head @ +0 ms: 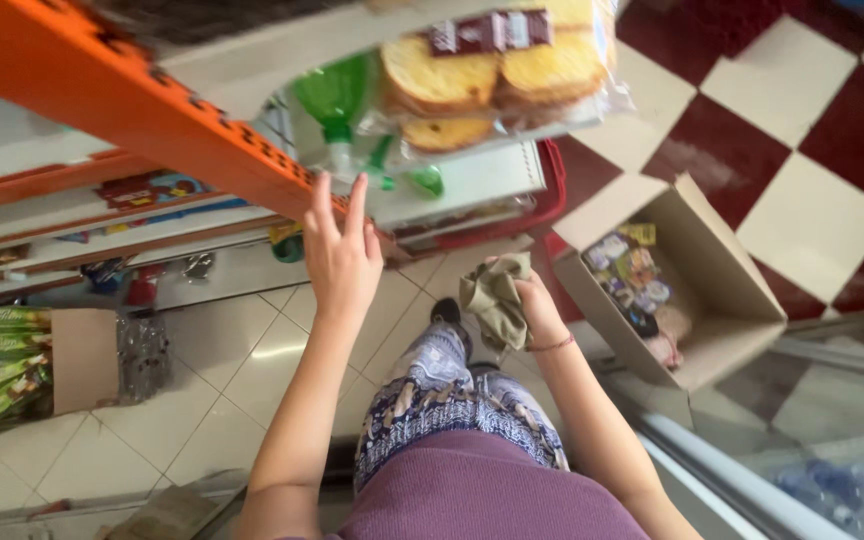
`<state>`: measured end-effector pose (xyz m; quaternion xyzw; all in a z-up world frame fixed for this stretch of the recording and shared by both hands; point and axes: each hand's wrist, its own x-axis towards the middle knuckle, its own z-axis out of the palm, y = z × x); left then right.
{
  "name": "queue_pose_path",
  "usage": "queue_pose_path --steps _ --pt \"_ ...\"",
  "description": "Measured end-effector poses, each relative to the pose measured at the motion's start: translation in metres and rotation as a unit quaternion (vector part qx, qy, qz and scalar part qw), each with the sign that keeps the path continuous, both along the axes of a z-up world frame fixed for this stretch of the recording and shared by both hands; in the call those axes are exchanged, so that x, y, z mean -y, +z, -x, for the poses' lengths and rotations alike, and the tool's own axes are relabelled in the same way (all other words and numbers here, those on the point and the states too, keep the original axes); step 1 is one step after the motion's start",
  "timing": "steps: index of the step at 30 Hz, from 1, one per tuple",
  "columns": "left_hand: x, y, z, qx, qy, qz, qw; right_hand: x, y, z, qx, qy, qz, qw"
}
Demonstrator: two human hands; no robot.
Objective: The person cleans the glass door of a refrigerator by spraying it with a liquid and wiping it with cloths.
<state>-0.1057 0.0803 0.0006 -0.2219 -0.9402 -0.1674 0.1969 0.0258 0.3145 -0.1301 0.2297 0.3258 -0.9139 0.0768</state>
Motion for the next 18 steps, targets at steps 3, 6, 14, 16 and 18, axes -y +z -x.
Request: queue_pose_path --steps 3,6,14,16,18 --pt "0.007 -0.009 0.027 0.168 0.046 0.017 0.985 0.01 0.004 0.033 -0.019 0.033 -0.013 0.999" --pt "0.011 -0.023 0.046 0.078 0.02 0.058 0.995 0.016 -0.007 0.055 -0.066 0.067 -0.059 0.994" --pt "0.007 -0.031 0.058 0.069 0.006 0.05 0.996 0.021 -0.005 0.095 -0.045 0.075 -0.053 0.995" --pt "0.008 -0.026 0.052 0.05 0.023 0.034 0.998 0.023 0.009 0.107 -0.051 0.068 -0.079 0.993" --pt "0.009 -0.024 0.043 -0.07 0.021 -0.022 0.997 0.021 0.026 0.115 0.0 0.105 -0.081 0.991"
